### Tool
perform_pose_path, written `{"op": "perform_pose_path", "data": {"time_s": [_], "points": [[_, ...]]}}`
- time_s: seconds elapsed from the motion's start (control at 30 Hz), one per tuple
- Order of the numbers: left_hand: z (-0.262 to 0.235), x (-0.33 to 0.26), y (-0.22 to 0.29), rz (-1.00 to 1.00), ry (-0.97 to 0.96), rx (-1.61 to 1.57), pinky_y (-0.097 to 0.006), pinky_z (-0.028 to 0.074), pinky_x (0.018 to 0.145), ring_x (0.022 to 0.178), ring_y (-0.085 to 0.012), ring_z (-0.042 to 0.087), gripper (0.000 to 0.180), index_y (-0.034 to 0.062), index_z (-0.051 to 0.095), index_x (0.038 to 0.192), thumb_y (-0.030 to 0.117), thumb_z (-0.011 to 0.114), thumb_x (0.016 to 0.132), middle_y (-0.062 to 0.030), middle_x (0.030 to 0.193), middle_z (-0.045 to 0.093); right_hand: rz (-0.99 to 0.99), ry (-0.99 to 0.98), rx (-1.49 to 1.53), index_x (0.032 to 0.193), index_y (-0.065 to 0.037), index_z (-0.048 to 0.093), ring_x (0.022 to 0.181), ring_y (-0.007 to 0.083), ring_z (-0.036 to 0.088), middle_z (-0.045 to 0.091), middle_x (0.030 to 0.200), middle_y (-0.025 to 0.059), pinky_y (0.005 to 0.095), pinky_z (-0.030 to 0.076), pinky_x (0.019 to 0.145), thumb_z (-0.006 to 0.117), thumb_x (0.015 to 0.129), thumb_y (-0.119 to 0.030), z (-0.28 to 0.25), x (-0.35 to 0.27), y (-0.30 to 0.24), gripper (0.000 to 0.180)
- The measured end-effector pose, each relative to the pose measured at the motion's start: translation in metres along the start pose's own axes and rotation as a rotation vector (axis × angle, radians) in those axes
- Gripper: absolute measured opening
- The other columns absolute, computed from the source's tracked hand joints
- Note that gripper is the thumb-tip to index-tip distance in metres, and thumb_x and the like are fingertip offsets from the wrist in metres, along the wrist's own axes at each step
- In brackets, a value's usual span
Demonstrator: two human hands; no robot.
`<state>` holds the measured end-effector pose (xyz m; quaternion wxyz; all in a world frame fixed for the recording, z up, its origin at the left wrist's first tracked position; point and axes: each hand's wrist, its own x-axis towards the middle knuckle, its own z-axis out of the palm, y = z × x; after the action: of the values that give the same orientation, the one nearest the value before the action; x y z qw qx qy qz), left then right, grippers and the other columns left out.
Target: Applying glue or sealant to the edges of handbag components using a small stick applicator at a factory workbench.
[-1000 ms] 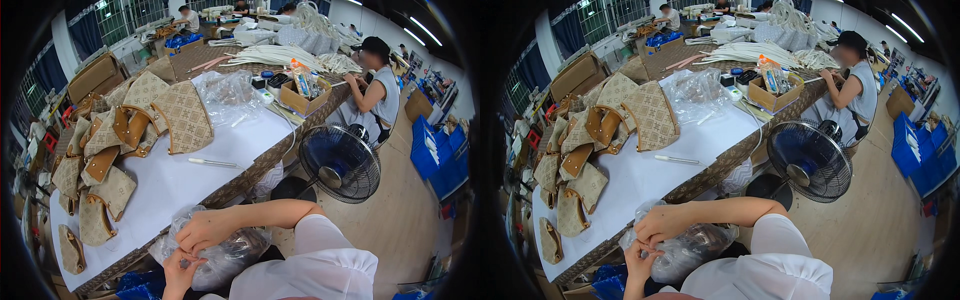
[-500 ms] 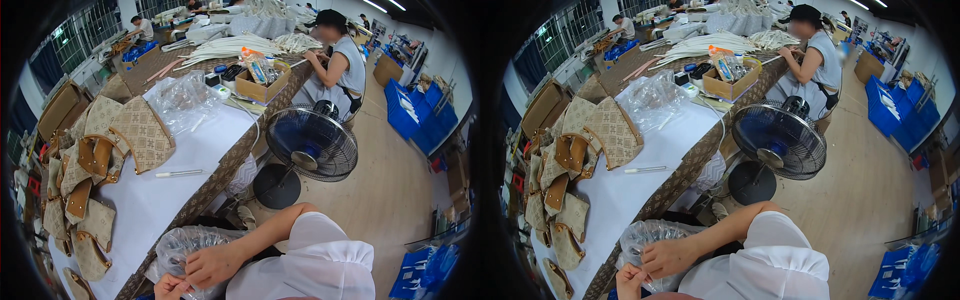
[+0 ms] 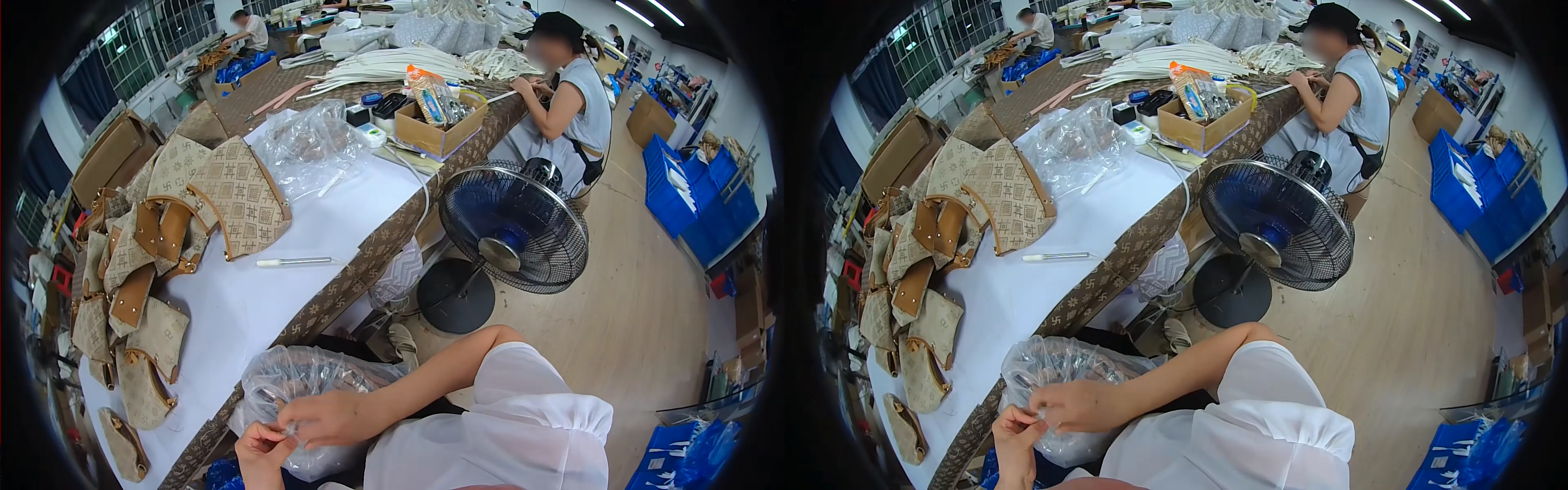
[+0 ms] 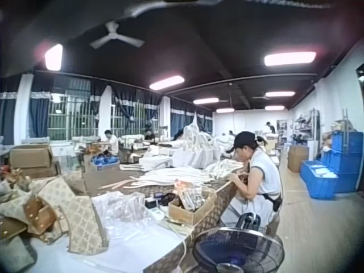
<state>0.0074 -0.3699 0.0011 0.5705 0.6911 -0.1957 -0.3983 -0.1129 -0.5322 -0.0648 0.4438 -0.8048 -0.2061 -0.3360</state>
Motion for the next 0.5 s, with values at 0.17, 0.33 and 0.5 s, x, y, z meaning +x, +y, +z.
{"op": "perform_pose_path", "data": {"time_s": [0.17,0.33,0.5], "points": [[0.007,0.001,-0.015,0.217,0.057,0.232,-0.028,0.045,0.079,0.082,-0.0159,0.058,0.024,0.001,0.05,0.076,-0.015,0.066,0.069,-0.0135,0.093,0.062,0.232,-0.084,0.103,0.105,-0.003,0.052,0.098,0.0298,0.063,0.058,0.11,0.0108,0.0375,0.051,0.077,0.068,0.084,-0.006,-0.008,0.007,0.006,0.027],[0.018,0.006,-0.024,0.737,0.18,0.679,-0.032,0.045,0.079,0.082,-0.0235,0.059,0.024,0.0019,0.046,0.078,-0.013,0.064,0.071,-0.0139,0.09,0.059,0.306,-0.043,0.187,0.096,-0.004,0.049,0.086,0.034,0.061,0.056,0.095,0.0123,0.0426,0.049,0.073,0.064,0.08,-0.004,-0.016,0.026,0.01,0.022],[0.019,0.01,-0.034,1.006,0.31,0.866,-0.033,0.046,0.076,0.078,-0.026,0.058,0.022,0.0025,0.046,0.08,-0.01,0.063,0.076,-0.0131,0.087,0.057,0.174,-0.023,-0.019,0.095,-0.003,0.049,0.085,0.0354,0.06,0.057,0.093,0.0139,0.0445,0.048,0.071,0.062,0.079,-0.002,-0.012,0.027,0.012,0.021]]}}
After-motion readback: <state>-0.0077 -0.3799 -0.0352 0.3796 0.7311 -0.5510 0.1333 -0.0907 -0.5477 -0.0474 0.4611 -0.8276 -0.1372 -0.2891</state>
